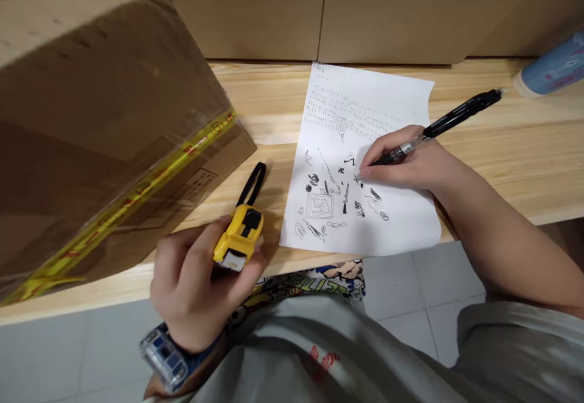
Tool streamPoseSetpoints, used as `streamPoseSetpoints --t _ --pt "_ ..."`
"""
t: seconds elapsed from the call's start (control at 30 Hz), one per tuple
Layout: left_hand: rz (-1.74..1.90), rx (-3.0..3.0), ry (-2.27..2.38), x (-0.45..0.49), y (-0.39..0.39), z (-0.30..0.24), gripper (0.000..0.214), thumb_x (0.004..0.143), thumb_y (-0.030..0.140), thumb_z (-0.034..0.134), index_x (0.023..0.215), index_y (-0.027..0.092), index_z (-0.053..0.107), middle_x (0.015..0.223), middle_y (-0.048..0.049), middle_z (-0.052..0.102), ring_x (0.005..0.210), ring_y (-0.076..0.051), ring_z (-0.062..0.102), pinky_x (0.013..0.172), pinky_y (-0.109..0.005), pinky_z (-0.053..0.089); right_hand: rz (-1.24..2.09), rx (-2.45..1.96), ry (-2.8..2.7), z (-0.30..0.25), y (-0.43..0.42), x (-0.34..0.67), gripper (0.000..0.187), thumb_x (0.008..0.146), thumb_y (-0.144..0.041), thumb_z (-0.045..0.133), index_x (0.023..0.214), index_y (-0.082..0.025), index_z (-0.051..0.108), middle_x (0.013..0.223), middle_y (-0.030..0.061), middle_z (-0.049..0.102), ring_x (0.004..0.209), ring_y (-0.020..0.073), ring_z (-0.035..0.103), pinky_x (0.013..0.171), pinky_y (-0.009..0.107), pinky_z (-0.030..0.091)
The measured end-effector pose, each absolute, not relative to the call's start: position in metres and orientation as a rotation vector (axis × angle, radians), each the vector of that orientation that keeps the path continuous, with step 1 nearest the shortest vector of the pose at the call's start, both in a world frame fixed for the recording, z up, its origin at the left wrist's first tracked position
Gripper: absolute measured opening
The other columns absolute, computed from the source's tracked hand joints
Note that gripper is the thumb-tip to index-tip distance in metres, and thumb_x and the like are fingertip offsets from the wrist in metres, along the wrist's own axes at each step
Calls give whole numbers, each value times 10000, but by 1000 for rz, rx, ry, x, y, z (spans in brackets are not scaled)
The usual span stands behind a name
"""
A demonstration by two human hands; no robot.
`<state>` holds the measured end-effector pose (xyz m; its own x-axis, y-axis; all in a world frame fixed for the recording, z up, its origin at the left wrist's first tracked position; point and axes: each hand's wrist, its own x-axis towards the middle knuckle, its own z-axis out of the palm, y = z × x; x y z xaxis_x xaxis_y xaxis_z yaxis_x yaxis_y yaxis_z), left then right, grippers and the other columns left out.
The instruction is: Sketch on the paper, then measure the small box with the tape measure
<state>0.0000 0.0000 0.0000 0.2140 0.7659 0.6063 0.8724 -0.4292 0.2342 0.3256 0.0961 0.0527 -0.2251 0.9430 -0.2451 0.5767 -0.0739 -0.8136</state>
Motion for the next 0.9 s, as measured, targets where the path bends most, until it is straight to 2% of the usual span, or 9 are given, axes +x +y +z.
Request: streamPoseSetpoints --t 0.13,0.37,0.7,0.9 --pt "-1023 -2309 -1564 0 -1 0 694 783 276 822 1422 304 554 1039 -62 740 835 -220 664 714 -384 606 1221 -1639 -1808 53 96 325 103 703 -302 806 673 -251 722 680 32 695 637 179 590 571 343 463" --pt "-1027 -2311 -1581 0 -2 -1 666 786 259 820 1405 279 572 1053 -87 736 867 -235 668 740 -406 612 1214 -1621 -1783 51 97 325 153 680 -274 804 618 -254 665 676 24 665 644 176 578 579 344 455" --pt "-1029 -2296 -1576 1 1 0 613 800 314 792 1376 301 582 999 -58 728 816 -222 666 686 -398 609 1215 -1575 -1792 49 97 324 99 680 -282 792 665 -229 710 666 12 680 605 139 566 552 308 437" --pt "-984 -2306 -1605 4 -1 4 640 821 259 781 1415 299 547 1016 -82 723 850 -231 665 715 -411 616 1210 -1572 -1793 49 97 325 114 686 -258 795 651 -231 690 672 11 672 612 140 574 558 312 444"
